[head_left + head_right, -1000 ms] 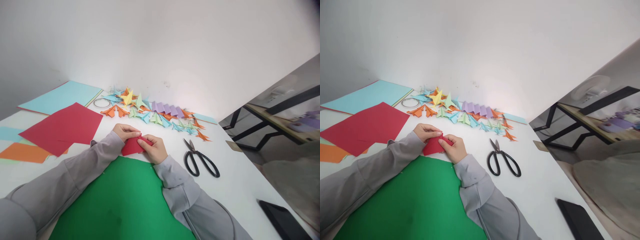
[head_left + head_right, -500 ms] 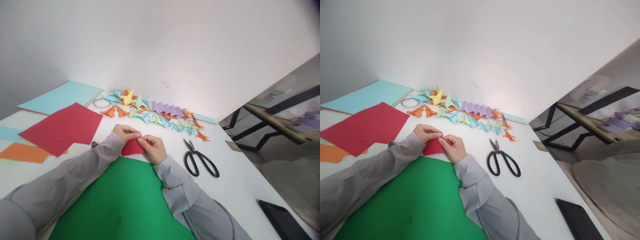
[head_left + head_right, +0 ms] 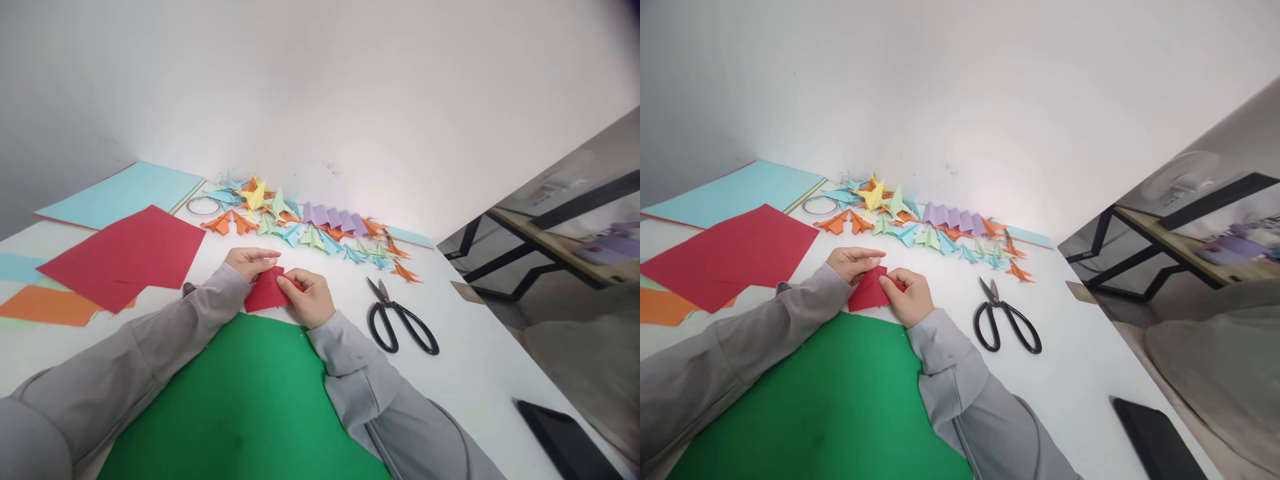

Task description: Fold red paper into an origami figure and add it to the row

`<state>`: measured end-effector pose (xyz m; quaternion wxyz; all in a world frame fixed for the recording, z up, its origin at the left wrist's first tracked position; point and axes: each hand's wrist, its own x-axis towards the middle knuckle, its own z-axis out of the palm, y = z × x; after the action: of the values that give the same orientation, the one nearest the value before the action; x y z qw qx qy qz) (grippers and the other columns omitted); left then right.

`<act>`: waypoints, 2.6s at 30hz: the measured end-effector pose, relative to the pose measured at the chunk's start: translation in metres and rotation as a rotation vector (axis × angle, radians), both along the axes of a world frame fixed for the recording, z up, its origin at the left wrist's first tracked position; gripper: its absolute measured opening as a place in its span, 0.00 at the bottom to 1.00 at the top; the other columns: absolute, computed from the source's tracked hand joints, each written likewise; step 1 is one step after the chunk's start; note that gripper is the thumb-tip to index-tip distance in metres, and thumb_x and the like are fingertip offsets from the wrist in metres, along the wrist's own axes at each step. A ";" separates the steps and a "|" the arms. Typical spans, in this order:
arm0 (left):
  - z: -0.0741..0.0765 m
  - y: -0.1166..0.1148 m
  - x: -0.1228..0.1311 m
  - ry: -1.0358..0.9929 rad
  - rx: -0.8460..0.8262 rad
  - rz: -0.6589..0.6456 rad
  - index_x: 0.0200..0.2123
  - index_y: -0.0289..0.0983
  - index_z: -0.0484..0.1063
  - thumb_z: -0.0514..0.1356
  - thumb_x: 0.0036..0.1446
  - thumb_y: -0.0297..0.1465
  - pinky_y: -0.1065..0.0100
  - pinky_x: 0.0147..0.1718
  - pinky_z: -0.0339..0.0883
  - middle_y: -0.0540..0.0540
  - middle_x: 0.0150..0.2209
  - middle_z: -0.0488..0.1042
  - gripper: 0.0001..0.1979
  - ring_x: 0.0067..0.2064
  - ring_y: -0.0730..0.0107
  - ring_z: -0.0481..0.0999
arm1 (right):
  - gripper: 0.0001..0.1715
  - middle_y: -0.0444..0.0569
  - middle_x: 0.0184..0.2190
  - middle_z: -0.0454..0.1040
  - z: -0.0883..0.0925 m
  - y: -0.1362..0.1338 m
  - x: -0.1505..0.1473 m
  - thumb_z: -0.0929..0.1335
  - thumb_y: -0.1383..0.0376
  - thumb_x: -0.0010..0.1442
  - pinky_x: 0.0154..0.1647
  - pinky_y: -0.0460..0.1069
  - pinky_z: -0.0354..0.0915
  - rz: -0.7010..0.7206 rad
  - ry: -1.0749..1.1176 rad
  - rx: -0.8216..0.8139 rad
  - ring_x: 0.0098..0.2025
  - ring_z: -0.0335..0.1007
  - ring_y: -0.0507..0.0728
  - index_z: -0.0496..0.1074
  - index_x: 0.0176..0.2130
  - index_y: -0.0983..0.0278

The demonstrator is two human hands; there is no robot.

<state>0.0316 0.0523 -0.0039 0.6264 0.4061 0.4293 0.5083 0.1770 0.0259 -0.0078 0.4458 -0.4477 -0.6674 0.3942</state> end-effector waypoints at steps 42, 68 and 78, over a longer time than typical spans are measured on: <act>0.002 -0.006 0.005 0.150 0.089 0.049 0.28 0.32 0.75 0.69 0.32 0.37 0.74 0.20 0.61 0.50 0.18 0.73 0.18 0.21 0.76 0.69 | 0.14 0.42 0.17 0.63 -0.001 0.000 -0.001 0.65 0.58 0.49 0.23 0.46 0.55 0.073 -0.060 -0.021 0.21 0.55 0.49 0.66 0.20 0.65; 0.006 -0.007 0.006 -0.004 0.002 0.059 0.24 0.31 0.73 0.71 0.28 0.33 0.75 0.20 0.62 0.50 0.18 0.73 0.17 0.20 0.78 0.69 | 0.16 0.40 0.16 0.63 -0.005 0.003 0.001 0.68 0.56 0.47 0.22 0.45 0.53 0.044 0.130 -0.090 0.19 0.54 0.48 0.65 0.20 0.65; 0.009 -0.010 0.004 -0.030 -0.019 0.033 0.23 0.32 0.72 0.69 0.32 0.31 0.76 0.17 0.58 0.53 0.15 0.70 0.13 0.17 0.81 0.65 | 0.19 0.39 0.11 0.61 -0.003 0.000 0.001 0.68 0.54 0.46 0.17 0.45 0.50 0.079 0.134 -0.133 0.15 0.53 0.48 0.62 0.18 0.63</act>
<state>0.0360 0.0421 0.0054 0.6282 0.3854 0.4312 0.5205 0.1776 0.0264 -0.0105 0.4429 -0.4221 -0.6257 0.4839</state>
